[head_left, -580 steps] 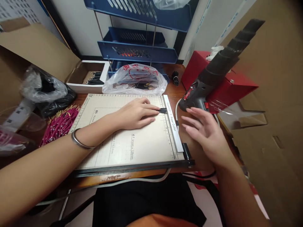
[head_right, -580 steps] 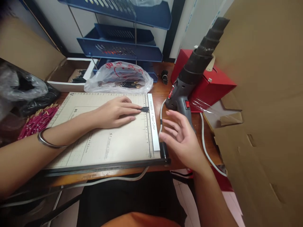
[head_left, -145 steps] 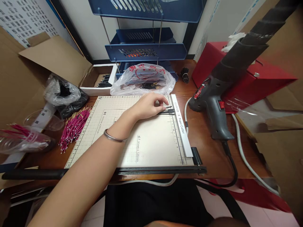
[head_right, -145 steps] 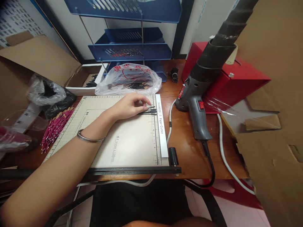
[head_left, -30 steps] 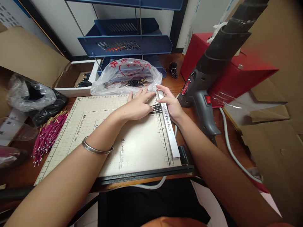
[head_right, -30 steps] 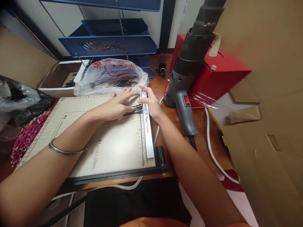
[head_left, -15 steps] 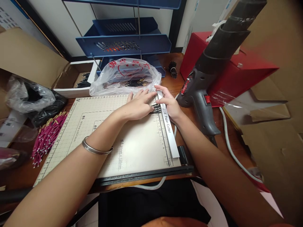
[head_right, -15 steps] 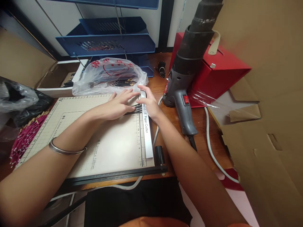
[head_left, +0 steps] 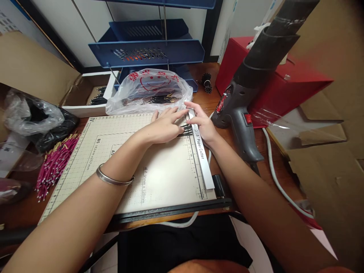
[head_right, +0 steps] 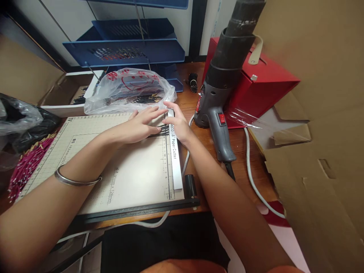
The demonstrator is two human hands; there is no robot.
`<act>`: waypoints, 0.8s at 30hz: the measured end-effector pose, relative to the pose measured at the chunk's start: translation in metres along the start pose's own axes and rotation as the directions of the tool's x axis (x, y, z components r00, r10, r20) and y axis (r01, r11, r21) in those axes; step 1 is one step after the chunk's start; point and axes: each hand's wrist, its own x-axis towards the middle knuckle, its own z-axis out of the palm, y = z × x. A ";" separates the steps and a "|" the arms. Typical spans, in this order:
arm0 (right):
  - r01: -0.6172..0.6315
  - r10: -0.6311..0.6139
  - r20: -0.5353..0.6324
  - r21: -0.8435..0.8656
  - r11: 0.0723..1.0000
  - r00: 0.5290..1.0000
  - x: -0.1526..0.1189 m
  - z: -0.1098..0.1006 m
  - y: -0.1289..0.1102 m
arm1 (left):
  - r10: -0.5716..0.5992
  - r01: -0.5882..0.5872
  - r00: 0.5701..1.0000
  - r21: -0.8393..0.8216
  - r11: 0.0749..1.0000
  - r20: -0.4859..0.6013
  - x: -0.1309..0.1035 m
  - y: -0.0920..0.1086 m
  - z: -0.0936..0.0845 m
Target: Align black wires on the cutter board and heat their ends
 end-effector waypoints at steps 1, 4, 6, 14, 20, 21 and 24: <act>-0.010 0.010 -0.001 0.006 1.000 1.000 0.000 0.000 0.000 | -0.010 0.010 1.000 0.003 1.000 0.007 0.000 0.001 0.000; -0.021 0.021 -0.001 0.007 1.000 1.000 -0.001 0.001 -0.001 | -0.013 0.013 1.000 -0.003 1.000 0.005 -0.001 0.001 0.000; -0.017 0.017 0.001 0.005 1.000 1.000 -0.001 0.001 -0.001 | 0.014 -0.014 1.000 -0.016 1.000 -0.015 -0.001 -0.001 0.001; -0.029 0.029 -0.001 0.046 0.999 1.000 0.000 0.000 0.001 | 0.032 -0.034 0.999 -0.067 0.997 -0.038 0.000 -0.003 0.002; -0.030 0.030 -0.001 0.023 0.999 1.000 0.000 -0.001 0.003 | 0.063 -0.068 0.997 -0.108 0.992 -0.043 0.000 -0.008 0.001; -0.030 0.030 0.000 0.021 0.999 1.000 0.000 -0.002 0.003 | 0.057 -0.060 0.998 -0.103 0.993 -0.033 0.000 -0.008 0.001; -0.024 0.024 0.008 0.011 1.000 1.000 0.000 -0.002 0.003 | 0.035 -0.036 0.999 -0.084 0.996 -0.009 -0.003 -0.005 -0.001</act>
